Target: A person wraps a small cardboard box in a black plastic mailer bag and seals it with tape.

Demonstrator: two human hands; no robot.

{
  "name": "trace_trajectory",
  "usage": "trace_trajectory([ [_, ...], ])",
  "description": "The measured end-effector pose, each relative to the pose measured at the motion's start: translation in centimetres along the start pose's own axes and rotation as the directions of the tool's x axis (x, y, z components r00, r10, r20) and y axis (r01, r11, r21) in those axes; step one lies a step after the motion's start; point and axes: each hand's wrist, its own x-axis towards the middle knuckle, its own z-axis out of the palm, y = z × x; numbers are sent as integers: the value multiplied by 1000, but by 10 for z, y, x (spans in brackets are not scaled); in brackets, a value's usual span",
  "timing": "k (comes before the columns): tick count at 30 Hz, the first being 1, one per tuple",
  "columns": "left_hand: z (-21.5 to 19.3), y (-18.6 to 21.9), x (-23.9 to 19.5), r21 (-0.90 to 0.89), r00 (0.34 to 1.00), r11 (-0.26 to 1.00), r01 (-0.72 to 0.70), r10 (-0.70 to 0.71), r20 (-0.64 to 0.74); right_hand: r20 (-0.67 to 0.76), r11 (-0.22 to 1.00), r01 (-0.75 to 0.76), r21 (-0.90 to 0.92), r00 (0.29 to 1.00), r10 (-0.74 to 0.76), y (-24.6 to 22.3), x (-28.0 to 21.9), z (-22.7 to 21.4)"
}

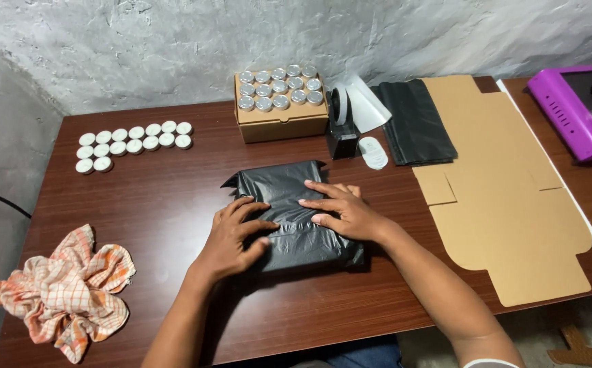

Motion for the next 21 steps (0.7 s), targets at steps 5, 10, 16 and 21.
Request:
trace_trajectory([
  [5, 17, -2, 3, 109, 992, 994, -3, 17, -129, 3, 1000, 13, -18, 1000, -13, -2, 1, -2],
  [10, 14, 2, 3, 219, 981, 967, -129, 156, -112, 5, 999, 23, -27, 1000, -23, -1, 3, -7],
  [16, 18, -4, 5, 85, 992, 992, -94, 100, -71, -87, 981, 23, 190, 996, -7, 6, 24, -37],
  [21, 18, -2, 6, 78, 994, 995, -69, 75, -85, -585, 913, -371, 172, 707, 397, 114, 50, -43],
])
